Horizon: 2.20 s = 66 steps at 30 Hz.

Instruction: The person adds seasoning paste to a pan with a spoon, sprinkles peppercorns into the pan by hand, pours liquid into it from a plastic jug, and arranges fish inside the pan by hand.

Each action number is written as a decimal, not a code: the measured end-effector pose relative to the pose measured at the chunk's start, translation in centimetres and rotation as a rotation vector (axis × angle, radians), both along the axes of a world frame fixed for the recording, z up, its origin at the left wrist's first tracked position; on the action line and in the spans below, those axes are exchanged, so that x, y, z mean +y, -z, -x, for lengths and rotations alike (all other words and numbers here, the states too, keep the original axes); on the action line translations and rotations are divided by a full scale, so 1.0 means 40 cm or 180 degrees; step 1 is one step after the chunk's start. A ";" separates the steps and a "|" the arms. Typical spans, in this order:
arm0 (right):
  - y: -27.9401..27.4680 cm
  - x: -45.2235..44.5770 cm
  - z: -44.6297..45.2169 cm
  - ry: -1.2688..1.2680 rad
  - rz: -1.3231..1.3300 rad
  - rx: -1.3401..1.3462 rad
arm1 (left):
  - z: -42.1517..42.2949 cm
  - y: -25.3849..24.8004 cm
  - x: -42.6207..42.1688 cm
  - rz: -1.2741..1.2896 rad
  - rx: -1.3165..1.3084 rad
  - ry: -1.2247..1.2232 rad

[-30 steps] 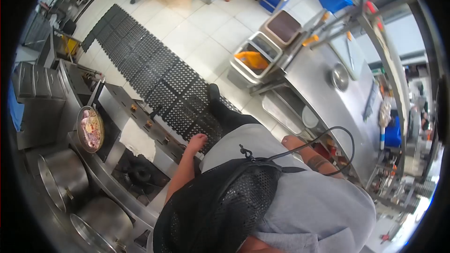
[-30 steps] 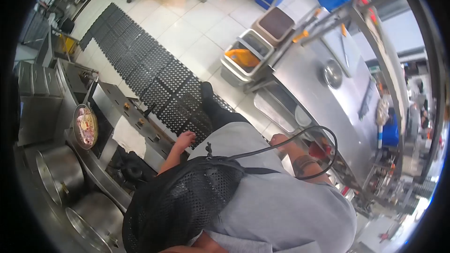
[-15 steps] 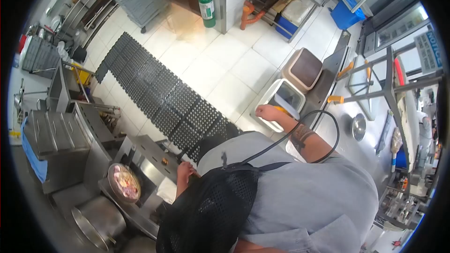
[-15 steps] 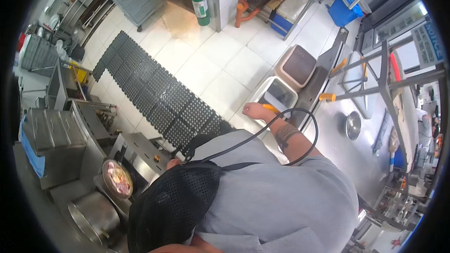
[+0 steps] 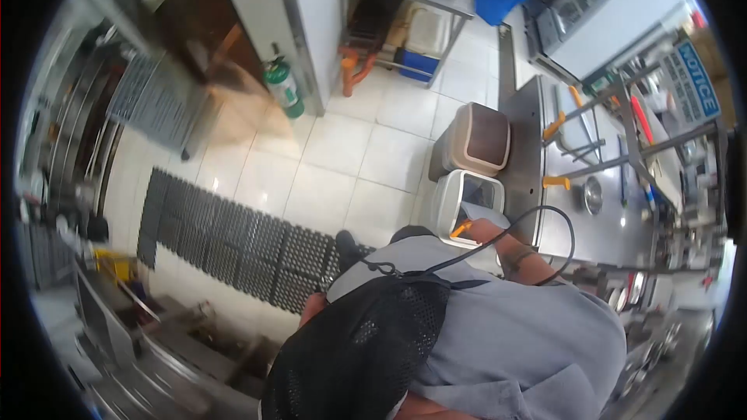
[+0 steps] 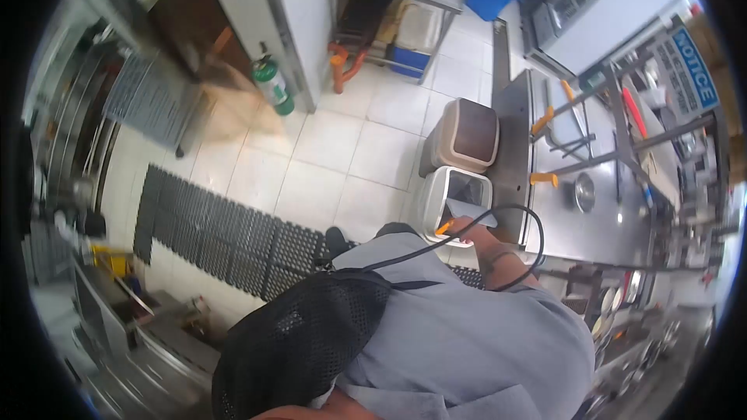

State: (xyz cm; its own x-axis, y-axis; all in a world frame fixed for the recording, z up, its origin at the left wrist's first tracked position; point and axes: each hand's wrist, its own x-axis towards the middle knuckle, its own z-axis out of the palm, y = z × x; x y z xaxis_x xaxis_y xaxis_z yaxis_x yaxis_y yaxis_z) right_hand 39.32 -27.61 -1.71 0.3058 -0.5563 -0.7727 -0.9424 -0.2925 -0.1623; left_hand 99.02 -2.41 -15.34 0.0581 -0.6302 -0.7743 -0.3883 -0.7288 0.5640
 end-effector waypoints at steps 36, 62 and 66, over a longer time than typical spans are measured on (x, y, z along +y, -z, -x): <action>0.074 -1.039 0.258 0.4130 0.0018 -0.1137 | 0.339 -0.003 -2.184 0.0185 -0.0500 0.3184; -0.277 -1.450 0.758 0.6515 0.3146 -0.1474 | 1.945 -0.247 -3.213 0.1245 0.0172 0.5561; -0.382 -1.561 0.991 0.6677 0.2723 -0.1810 | 1.953 -0.180 -3.253 0.0891 -0.0062 0.5626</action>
State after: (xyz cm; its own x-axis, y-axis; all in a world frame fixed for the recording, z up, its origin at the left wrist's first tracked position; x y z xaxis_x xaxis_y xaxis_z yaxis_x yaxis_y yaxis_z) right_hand -0.32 -90.04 13.56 -0.8812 -0.3126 -0.3547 0.1430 0.5387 -0.8303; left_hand 20.88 -132.52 -8.16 -0.7571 -0.0477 -0.6516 -0.5314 0.6252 0.5717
